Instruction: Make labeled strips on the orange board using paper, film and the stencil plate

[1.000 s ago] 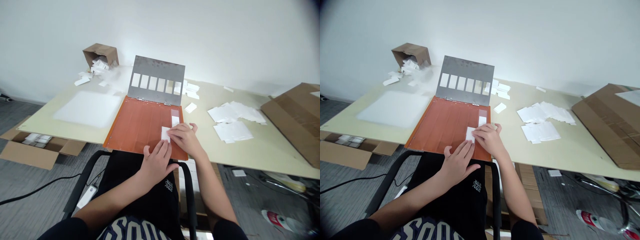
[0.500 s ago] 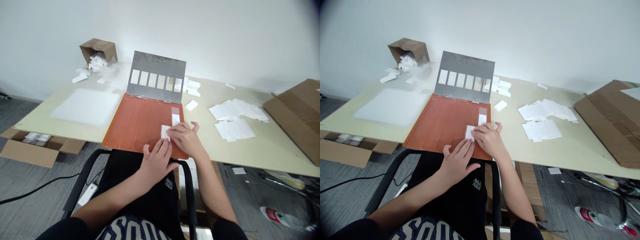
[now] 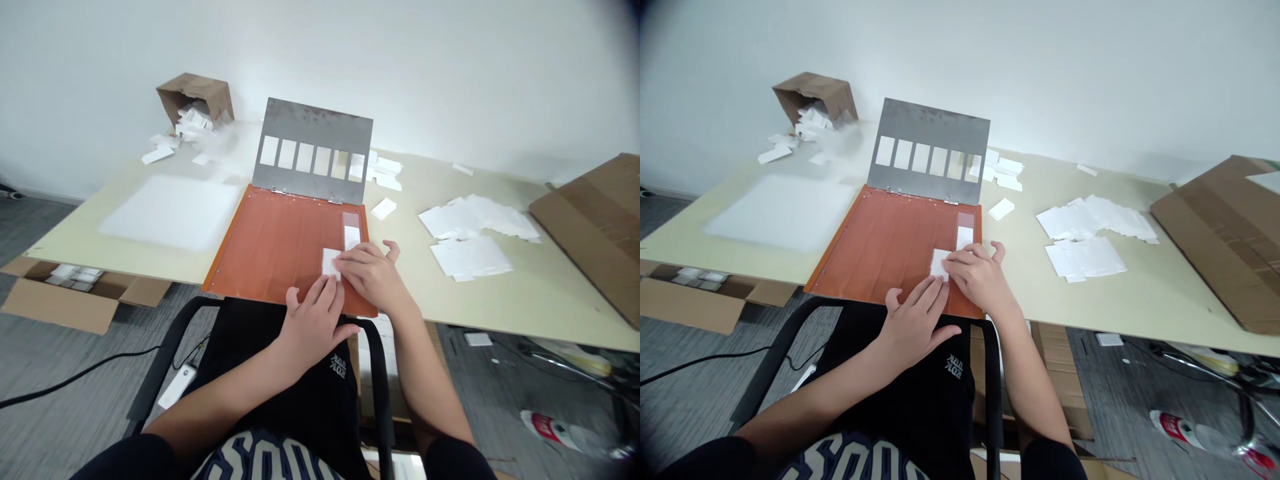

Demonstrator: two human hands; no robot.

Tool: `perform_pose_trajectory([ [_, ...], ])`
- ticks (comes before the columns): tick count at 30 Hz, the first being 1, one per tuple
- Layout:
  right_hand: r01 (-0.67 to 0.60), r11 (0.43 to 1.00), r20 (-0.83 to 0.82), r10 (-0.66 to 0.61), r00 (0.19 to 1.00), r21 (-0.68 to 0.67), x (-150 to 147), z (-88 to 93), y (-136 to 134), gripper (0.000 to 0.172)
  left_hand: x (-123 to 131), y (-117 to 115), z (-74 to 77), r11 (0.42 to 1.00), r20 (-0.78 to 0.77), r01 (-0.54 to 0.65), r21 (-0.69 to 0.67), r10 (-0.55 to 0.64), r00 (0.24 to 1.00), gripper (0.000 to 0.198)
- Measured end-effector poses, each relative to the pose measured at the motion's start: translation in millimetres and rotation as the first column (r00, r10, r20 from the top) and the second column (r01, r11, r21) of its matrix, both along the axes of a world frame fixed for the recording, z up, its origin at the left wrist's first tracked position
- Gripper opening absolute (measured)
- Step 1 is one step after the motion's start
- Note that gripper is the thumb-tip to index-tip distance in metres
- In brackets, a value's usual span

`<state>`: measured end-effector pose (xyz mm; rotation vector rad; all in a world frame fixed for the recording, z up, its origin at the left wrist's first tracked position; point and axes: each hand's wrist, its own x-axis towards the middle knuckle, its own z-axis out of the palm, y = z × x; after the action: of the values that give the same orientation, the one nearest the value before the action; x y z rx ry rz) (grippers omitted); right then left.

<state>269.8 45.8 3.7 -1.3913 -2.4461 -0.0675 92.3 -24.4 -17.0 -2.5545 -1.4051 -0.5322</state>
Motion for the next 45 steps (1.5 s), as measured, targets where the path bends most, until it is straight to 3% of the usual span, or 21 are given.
perform_pose_trajectory([
  [27, -0.024, 1.0, 0.018, 0.024, 1.0, -0.006, -1.2, 6.4, -0.6, 0.035, -0.2, 0.3, 0.3, 1.0, 0.003, 0.01, -0.011, -0.01, 1.0, 0.065],
  [45, -0.16, 0.955, 0.085, 0.143, 0.986, 0.248, 4.7, 0.1, 5.9, 0.023, 1.3, 2.0, 4.1, 1.0, -0.061, 0.005, -0.008, -0.006, 0.998, 0.066],
])
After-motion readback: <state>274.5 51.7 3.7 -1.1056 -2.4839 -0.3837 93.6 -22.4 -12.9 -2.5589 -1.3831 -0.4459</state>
